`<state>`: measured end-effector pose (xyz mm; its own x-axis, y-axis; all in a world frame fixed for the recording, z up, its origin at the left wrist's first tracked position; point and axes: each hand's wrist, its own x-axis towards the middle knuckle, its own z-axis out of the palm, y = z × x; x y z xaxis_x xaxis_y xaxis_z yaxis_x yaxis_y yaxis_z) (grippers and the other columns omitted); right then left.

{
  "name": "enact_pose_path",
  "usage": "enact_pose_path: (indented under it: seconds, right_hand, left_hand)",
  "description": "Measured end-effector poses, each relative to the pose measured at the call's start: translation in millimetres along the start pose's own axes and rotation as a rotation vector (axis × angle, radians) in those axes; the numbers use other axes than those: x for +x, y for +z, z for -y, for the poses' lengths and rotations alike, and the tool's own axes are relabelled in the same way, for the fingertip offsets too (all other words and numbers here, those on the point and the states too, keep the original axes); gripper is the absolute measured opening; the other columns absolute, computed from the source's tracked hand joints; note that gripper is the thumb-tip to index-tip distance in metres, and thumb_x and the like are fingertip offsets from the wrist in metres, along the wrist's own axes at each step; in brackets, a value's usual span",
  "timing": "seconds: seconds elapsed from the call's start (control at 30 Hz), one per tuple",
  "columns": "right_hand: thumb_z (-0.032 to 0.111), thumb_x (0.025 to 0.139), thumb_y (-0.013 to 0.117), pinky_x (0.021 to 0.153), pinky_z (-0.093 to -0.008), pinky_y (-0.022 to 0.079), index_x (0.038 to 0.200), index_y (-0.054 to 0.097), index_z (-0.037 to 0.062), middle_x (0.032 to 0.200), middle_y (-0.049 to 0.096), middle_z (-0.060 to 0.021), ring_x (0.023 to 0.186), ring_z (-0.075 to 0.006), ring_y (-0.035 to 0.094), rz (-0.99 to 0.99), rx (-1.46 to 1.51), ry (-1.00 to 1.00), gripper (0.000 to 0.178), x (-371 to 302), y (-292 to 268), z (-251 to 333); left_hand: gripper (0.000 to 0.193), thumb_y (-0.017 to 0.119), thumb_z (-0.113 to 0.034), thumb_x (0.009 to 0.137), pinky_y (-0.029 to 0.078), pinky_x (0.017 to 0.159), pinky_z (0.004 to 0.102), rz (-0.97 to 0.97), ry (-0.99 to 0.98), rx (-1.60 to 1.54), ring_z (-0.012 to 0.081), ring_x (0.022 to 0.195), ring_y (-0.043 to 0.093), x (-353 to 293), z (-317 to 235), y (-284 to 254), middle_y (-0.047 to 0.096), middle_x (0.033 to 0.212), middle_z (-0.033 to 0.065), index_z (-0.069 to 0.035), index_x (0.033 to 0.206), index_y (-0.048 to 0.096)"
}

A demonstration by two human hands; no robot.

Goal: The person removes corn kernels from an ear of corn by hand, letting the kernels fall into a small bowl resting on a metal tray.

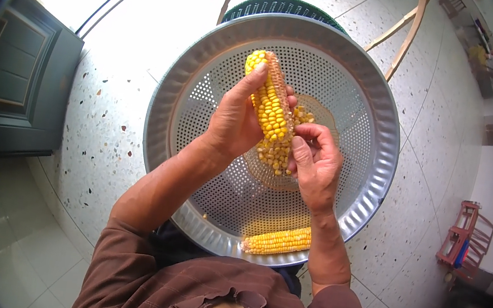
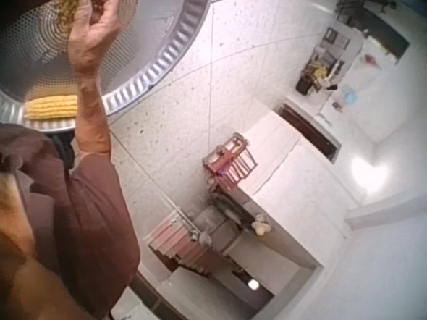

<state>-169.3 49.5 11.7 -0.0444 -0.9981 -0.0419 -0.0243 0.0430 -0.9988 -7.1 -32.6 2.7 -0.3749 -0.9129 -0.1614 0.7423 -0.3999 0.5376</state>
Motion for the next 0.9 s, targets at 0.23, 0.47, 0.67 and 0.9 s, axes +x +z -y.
enact_pose_path:
  seconds: [0.23, 0.47, 0.67, 0.9]
  right_hand:
    - [0.023, 0.106, 0.063, 0.057, -0.0214, 0.05, 0.124, 0.054, -0.0023, 0.098, 0.068, -0.0062, 0.066, -0.0058, 0.06, 0.071, 0.071, 0.065, 0.032, 0.3, 4.8, -0.2]
    - [0.033, 0.109, 0.057, 0.06, -0.0211, 0.051, 0.123, 0.055, -0.0023, 0.097, 0.069, -0.0067, 0.07, -0.0073, 0.063, 0.145, 0.153, 0.078, 0.038, 1.5, 4.9, 6.7]
    - [0.037, 0.109, 0.056, 0.06, -0.0209, 0.051, 0.122, 0.057, -0.0015, 0.093, 0.068, -0.005, 0.07, -0.007, 0.062, 0.224, 0.194, 0.121, 0.04, 2.1, 2.2, 4.2]
    - [0.034, 0.109, 0.056, 0.06, -0.0234, 0.05, 0.114, 0.06, 0.0006, 0.086, 0.067, -0.0021, 0.067, -0.0081, 0.061, 0.148, -0.005, 0.084, 0.034, 1.8, 5.5, 5.7]
  left_hand:
    - [0.065, 0.06, -0.055, 0.101, 0.06, 0.096, 0.042, -0.007, -0.02, -0.039, 0.0228, 0.107, 0.068, 1.3, 0.6, 1.3, 0.063, 0.114, 0.0144, 0.0, 0.134, 0.05]
    - [0.059, 0.058, -0.053, 0.103, 0.059, 0.097, 0.0431, 0.031, -0.027, -0.02, 0.0239, 0.113, 0.066, -0.8, 1.5, -0.7, 0.062, 0.116, 0.0146, -0.004, 0.135, 0.048]
    - [0.058, 0.056, -0.051, 0.105, 0.059, 0.097, 0.0434, 0.039, -0.021, -0.017, 0.0244, 0.115, 0.065, 1.8, 4.6, -1.2, 0.061, 0.118, 0.0145, -0.005, 0.138, 0.044]
    - [0.057, 0.055, -0.05, 0.106, 0.059, 0.097, 0.0418, 0.078, -0.036, 0.008, 0.0238, 0.115, 0.065, 1.5, 2.9, -2.7, 0.061, 0.117, 0.0141, -0.005, 0.138, 0.043]
